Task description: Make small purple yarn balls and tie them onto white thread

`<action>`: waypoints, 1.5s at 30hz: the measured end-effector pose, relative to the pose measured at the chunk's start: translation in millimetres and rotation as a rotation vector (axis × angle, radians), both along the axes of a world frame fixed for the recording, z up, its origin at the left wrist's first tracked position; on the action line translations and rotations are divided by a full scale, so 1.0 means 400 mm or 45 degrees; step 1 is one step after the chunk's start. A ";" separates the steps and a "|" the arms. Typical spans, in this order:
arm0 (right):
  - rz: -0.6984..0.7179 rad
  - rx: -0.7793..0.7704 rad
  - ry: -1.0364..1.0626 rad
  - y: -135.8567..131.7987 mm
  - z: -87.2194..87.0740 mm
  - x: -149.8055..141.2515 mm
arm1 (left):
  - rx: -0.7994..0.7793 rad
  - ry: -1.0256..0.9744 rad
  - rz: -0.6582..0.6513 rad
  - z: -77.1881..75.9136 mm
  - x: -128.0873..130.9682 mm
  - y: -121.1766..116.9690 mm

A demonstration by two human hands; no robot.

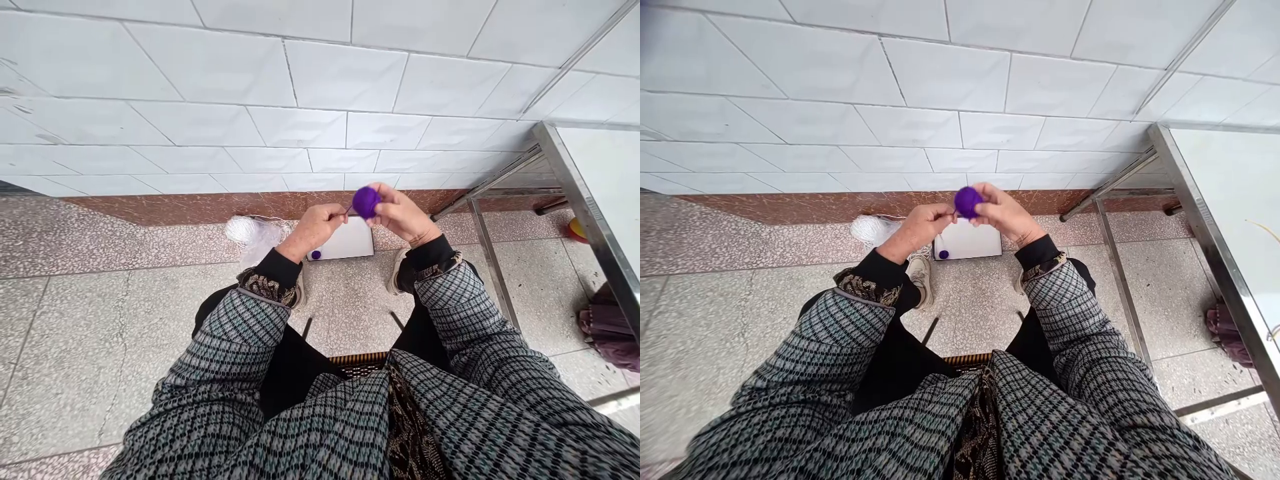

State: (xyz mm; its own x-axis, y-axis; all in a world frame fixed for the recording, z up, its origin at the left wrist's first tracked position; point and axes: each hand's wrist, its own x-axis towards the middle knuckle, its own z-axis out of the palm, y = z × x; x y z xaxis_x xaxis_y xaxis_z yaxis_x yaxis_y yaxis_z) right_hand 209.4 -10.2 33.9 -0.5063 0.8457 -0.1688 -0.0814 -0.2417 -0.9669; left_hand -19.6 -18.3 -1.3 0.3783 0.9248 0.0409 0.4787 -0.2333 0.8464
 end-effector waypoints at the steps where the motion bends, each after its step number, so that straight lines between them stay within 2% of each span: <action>1: -0.121 -0.014 0.031 0.003 0.000 -0.001 | -0.021 0.013 -0.059 -0.001 0.009 -0.006; 3: -0.266 -0.048 0.039 0.009 -0.005 -0.006 | -0.044 0.019 -0.227 0.001 0.025 -0.018; 6: -0.339 -0.073 -0.017 0.016 -0.016 -0.013 | -0.051 0.017 -0.431 0.006 0.040 -0.031; 9: -0.396 -0.022 -0.125 0.025 -0.033 -0.017 | -0.028 0.006 -0.487 0.008 0.044 -0.033; 12: -0.399 0.066 -0.380 0.031 -0.046 -0.015 | 0.009 -0.030 -0.499 0.020 0.039 -0.033; 14: -0.269 0.145 -0.605 0.028 -0.045 -0.011 | 0.066 -0.067 -0.429 0.035 0.028 -0.030; 16: 0.027 0.193 -0.748 0.018 -0.034 -0.004 | 0.122 -0.081 -0.311 0.050 0.011 -0.023; 18: 0.361 0.137 -0.655 0.004 -0.015 0.002 | 0.143 -0.070 -0.201 0.059 -0.008 -0.012; 19: 0.450 0.086 -0.519 -0.002 -0.005 0.005 | 0.144 -0.057 -0.142 0.060 -0.015 -0.006; 20: 0.455 0.043 -0.355 -0.006 0.005 0.008 | 0.138 -0.043 -0.083 0.058 -0.021 0.000; 22: 0.231 0.021 -0.079 -0.008 0.020 0.013 | 0.112 -0.011 -0.008 0.046 -0.022 0.007; 24: -0.083 0.044 0.025 0.000 0.023 0.015 | 0.082 0.014 -0.035 0.029 -0.010 0.006; 27: -0.362 0.029 -0.021 0.020 0.002 0.013 | 0.048 0.033 -0.267 0.012 0.020 -0.007; 30: -0.457 0.044 -0.183 0.034 -0.032 0.006 | 0.041 0.006 -0.514 0.019 0.040 -0.023; 32: -0.374 0.100 -0.379 0.033 -0.045 0.003 | 0.087 -0.046 -0.504 0.035 0.037 -0.028; 33: -0.257 0.123 -0.476 0.029 -0.047 0.002 | 0.120 -0.069 -0.434 0.042 0.032 -0.028; 35: 0.093 0.117 -0.585 0.017 -0.041 0.002 | 0.173 -0.083 -0.249 0.052 0.016 -0.023; 37: 0.410 0.064 -0.510 0.006 -0.029 0.004 | 0.194 -0.059 -0.094 0.049 0.002 -0.014; 38: 0.489 0.037 -0.408 0.003 -0.022 0.006 | 0.188 -0.045 -0.037 0.043 -0.002 -0.009; 39: 0.495 0.018 -0.283 0.001 -0.017 0.008 | 0.173 -0.032 0.009 0.035 -0.004 -0.005; 40: 0.433 0.008 -0.152 0.002 -0.014 0.010 | 0.150 -0.020 0.040 0.027 -0.003 -0.002; 42: 0.192 0.011 0.059 0.009 -0.014 0.015 | 0.105 0.006 0.045 0.010 0.007 -0.001; 45: -0.177 0.039 0.148 0.030 -0.030 0.021 | 0.059 0.047 -0.152 0.000 0.031 -0.015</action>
State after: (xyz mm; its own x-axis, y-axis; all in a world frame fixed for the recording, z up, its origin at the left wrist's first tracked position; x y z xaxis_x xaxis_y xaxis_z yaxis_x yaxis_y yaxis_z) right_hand 217.7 1.6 22.1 -0.3989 0.9126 -0.0894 -0.2233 -0.1912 -0.9558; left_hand -7.4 -24.3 -1.2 0.4878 0.8704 0.0666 0.4758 -0.3291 0.8156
